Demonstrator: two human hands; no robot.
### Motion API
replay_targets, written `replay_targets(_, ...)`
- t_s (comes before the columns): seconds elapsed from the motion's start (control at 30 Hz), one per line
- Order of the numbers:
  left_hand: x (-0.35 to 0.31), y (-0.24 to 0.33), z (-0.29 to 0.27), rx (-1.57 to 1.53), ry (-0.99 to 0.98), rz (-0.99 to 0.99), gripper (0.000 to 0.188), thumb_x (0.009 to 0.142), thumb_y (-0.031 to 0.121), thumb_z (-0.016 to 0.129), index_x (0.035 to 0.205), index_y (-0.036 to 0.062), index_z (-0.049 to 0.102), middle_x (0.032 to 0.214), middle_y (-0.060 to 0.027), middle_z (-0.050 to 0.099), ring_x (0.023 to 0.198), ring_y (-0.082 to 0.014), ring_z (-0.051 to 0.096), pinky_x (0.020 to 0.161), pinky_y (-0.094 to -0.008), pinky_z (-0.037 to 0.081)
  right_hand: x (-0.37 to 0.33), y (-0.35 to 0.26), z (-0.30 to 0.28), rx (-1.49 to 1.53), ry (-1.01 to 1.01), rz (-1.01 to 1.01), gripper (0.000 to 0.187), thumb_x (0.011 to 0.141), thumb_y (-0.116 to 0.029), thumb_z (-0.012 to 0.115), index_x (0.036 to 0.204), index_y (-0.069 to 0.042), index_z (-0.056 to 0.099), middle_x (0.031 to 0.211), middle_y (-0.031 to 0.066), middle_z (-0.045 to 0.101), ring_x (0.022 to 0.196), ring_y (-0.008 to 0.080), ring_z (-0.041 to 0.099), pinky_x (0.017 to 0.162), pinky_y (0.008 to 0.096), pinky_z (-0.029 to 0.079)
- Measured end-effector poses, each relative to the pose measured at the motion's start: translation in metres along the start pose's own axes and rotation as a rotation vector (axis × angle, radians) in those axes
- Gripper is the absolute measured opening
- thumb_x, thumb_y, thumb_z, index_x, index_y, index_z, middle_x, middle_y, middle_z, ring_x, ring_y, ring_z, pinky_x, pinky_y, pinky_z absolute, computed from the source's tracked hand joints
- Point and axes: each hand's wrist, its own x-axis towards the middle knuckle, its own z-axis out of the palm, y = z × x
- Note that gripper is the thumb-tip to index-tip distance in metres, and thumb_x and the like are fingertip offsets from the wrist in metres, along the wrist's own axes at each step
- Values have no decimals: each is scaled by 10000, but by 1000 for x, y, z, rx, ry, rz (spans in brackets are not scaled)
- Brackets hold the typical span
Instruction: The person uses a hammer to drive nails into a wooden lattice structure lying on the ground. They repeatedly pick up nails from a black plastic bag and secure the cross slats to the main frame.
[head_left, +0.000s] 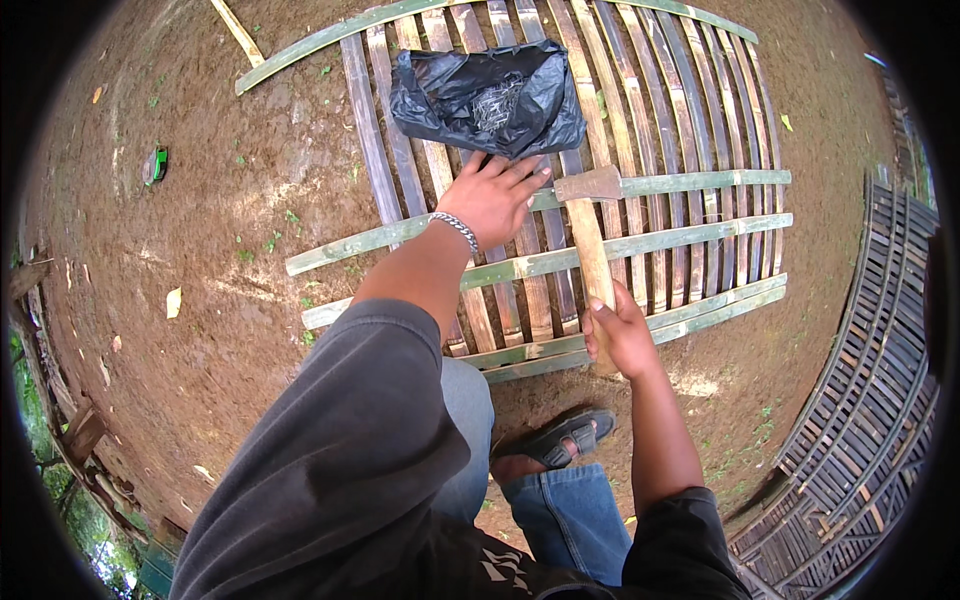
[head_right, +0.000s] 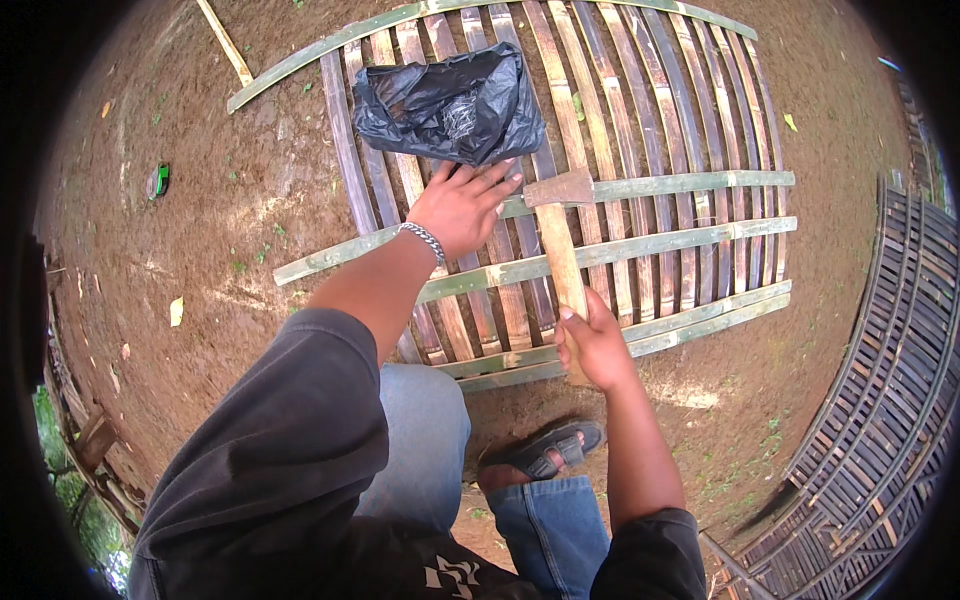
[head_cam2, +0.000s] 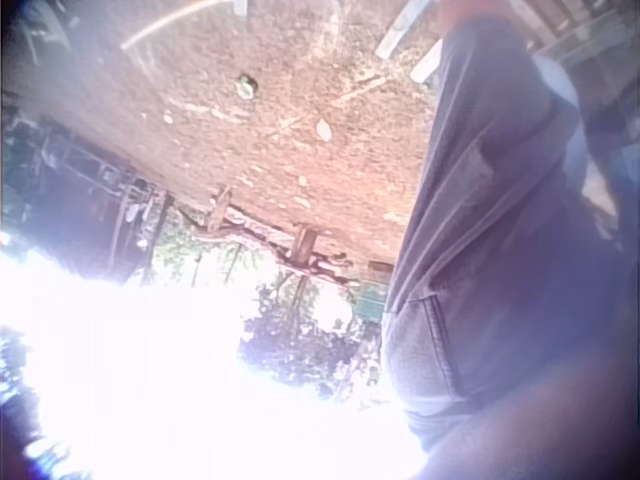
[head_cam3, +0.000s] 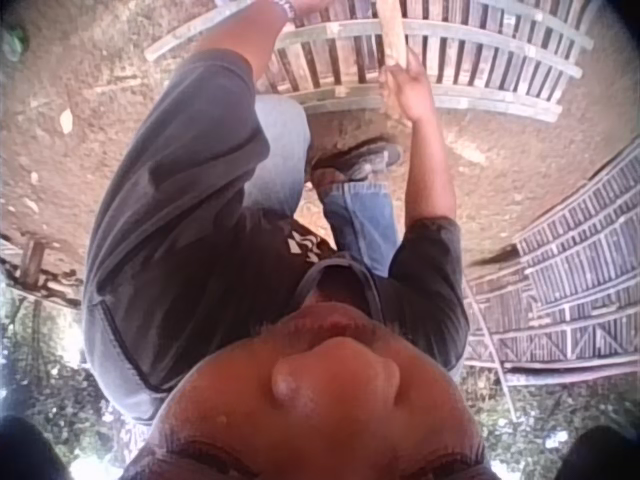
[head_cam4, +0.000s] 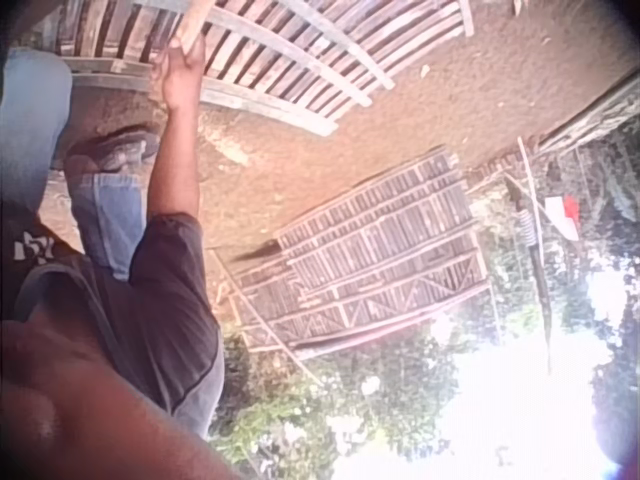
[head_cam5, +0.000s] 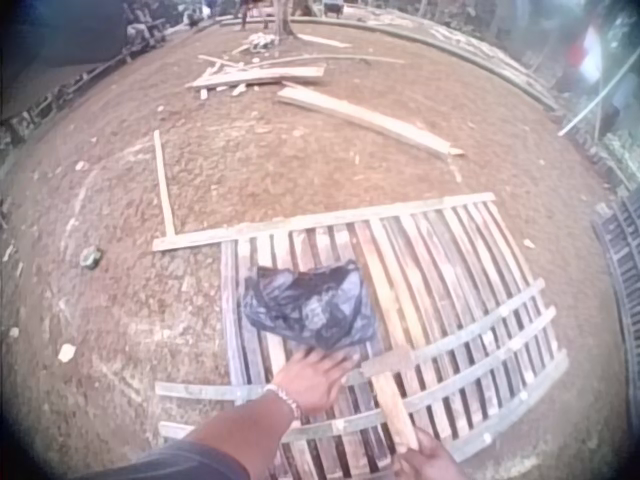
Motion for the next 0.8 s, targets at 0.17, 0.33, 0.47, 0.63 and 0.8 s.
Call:
replay_targets(0.17,0,-2,0,-12,-22,-1,523,1005,255,512,1522,179,483,1605,-24,433,1356,-263,510,1196,-510,301,-10,-4,2,-455,257,-203,402,1055,-195,551,1410,-26,470,866,139,661,619,231,628,592,380,516)
replay_targets(0.33,0,-1,-4,-15,-30,-8,517,1008,255,505,1516,164,487,1613,-19,422,1332,-265,522,1190,-505,307,-21,-27,16,-713,471,-566,406,1038,-182,560,1408,-29,489,889,226,693,771,435,700,714,493,549)
replay_targets(0.47,0,0,-3,6,-48,-2,522,1005,256,509,1516,156,486,1616,-14,419,1327,-268,521,1181,-505,312,-16,-36,9,-1005,341,-346,415,1009,-154,580,1413,-123,487,921,293,692,849,503,683,694,573,525)
replay_targets(0.63,3,-4,0,-11,-15,-12,520,994,258,518,1503,153,501,1614,-14,425,1324,-267,523,1183,-504,309,-22,-49,13,-904,406,-414,450,999,-137,596,1430,-98,474,963,293,695,876,499,686,729,558,540)
replay_targets(0.8,3,-1,-1,-22,-25,-3,533,992,267,525,1513,160,492,1610,-13,431,1328,-265,521,1190,-505,299,-25,-50,17,-908,433,-536,474,996,-132,600,1447,-82,467,1023,296,695,886,473,703,745,535,559)
